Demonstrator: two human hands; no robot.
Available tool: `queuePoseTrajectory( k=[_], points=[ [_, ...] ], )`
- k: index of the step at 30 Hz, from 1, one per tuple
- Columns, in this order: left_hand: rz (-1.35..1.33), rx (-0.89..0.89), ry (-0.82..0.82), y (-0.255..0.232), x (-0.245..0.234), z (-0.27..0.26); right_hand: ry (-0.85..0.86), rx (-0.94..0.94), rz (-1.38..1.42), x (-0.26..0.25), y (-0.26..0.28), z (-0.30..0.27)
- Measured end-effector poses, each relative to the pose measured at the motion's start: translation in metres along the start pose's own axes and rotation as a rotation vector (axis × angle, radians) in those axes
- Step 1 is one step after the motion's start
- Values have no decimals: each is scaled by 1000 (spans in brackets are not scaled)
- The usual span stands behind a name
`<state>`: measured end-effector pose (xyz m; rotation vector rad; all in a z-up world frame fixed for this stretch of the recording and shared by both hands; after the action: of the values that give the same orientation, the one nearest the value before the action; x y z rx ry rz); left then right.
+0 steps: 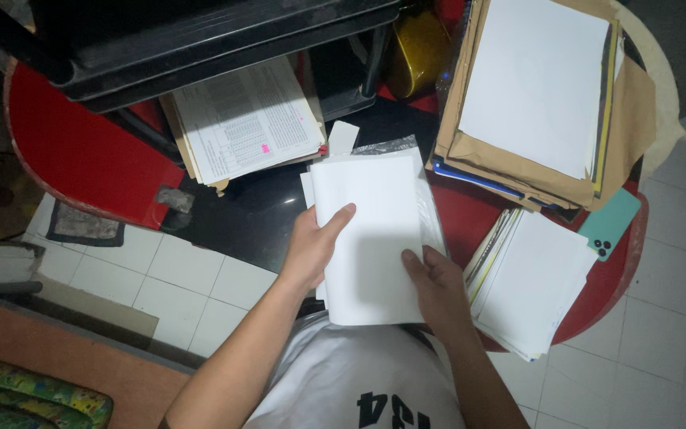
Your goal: The person sorts through loose sheets of paper on a red table, aligns them, and places them into a clear plastic sleeve. The person then picks up a book, flips through its pages, and places it on a black plastic shelf. The person also handles a brown envelope and a blue folder, placing them on the shelf.
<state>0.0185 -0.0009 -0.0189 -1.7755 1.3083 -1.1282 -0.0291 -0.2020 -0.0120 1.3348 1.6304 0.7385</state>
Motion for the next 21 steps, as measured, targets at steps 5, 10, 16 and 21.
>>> queuePoseTrajectory(
  k=[5,10,16,21],
  points=[
    [25,19,-14,7,-19,11,-91,-35,-48,-19,-24,12],
    [552,296,-36,-12,-5,1,-347,-313,-538,-33,-3,13],
    [1211,874,331,-28,83,-28,-283,-888,-1352,-53,78,-29],
    [1216,822,426,-28,105,-34,-160,-536,-1432,-85,71,-21]
  ],
)
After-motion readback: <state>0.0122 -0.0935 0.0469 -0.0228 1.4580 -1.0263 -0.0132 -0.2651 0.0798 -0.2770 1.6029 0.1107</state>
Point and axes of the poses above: each hand's wrist, its own z-axis towards the middle knuckle, its own x-axis out of the palm, y = z × x, the point moved 2 cm from there along z, towards the middle knuckle, and after that the axes turned 1 degree about -x, right-handed, at the moved point
